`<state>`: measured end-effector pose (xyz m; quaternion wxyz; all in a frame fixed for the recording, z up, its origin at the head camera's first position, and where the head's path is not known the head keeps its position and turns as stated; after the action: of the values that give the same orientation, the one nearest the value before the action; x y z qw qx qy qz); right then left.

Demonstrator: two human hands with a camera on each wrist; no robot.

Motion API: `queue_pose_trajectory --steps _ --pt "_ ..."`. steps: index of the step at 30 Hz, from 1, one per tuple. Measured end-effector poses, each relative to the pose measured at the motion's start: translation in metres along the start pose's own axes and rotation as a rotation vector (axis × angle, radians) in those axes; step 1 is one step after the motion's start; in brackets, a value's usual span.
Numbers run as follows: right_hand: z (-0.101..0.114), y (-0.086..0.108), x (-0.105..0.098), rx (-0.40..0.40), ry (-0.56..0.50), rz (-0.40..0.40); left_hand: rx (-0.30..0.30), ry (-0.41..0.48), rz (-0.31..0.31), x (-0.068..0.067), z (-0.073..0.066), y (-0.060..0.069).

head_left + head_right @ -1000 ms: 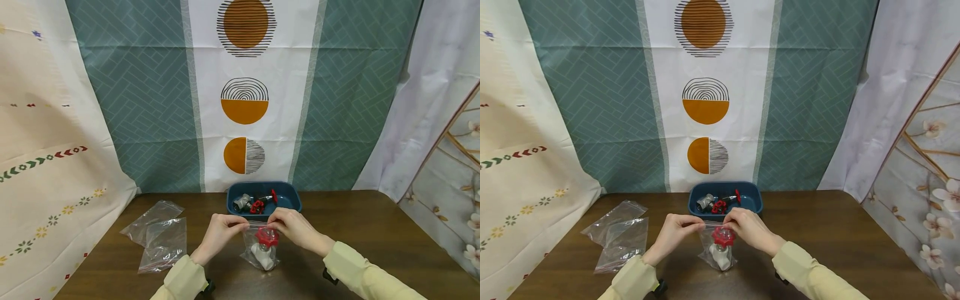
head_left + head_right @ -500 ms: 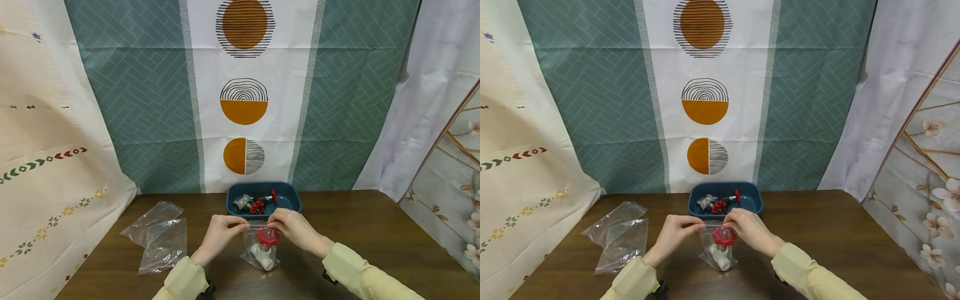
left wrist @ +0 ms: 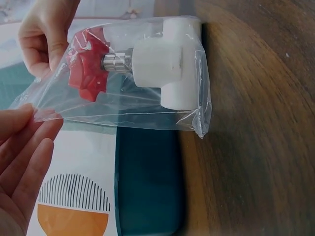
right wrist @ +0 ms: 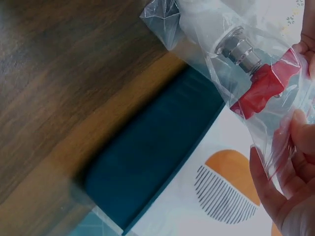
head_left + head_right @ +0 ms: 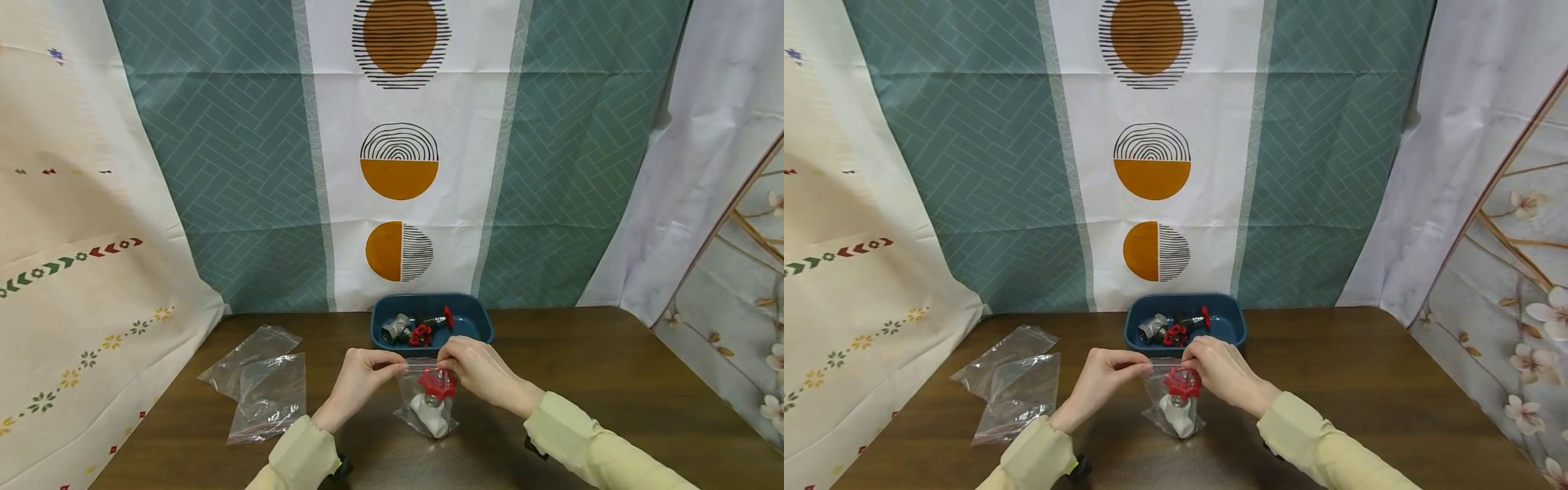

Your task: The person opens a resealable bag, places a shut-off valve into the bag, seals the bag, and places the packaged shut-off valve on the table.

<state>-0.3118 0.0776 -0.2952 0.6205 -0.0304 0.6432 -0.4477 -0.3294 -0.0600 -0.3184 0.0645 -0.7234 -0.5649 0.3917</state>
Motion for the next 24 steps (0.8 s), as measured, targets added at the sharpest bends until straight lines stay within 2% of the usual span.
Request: queue_pose_trajectory --steps 5,9,13,17,24 --pt "-0.002 0.000 0.003 0.026 -0.027 0.001 0.001 -0.001 -0.005 0.000 0.001 0.001" --pt "-0.007 0.000 0.003 0.039 -0.140 0.004 -0.027 0.035 -0.012 -0.002 0.004 0.001" --pt "-0.008 0.001 0.000 0.006 -0.230 0.000 -0.036 0.056 -0.021 -0.002 0.006 0.000" --pt "-0.010 0.003 0.000 -0.010 -0.258 0.015 -0.035 0.063 -0.025 -0.003 0.007 0.000" --pt "-0.019 0.010 0.000 0.030 -0.284 0.008 -0.047 0.083 -0.010 0.000 0.008 0.003"
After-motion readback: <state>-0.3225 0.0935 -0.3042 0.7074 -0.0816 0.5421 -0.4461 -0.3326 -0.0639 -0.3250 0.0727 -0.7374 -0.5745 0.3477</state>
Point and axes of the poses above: each hand's wrist, its own y-axis away from the middle knuckle, its own x-axis out of the palm, z = x × y, the point moved 10 cm from there along -y, towards the middle knuckle, and after that the axes turned 2 degrees about -y, right-handed, at the moved point
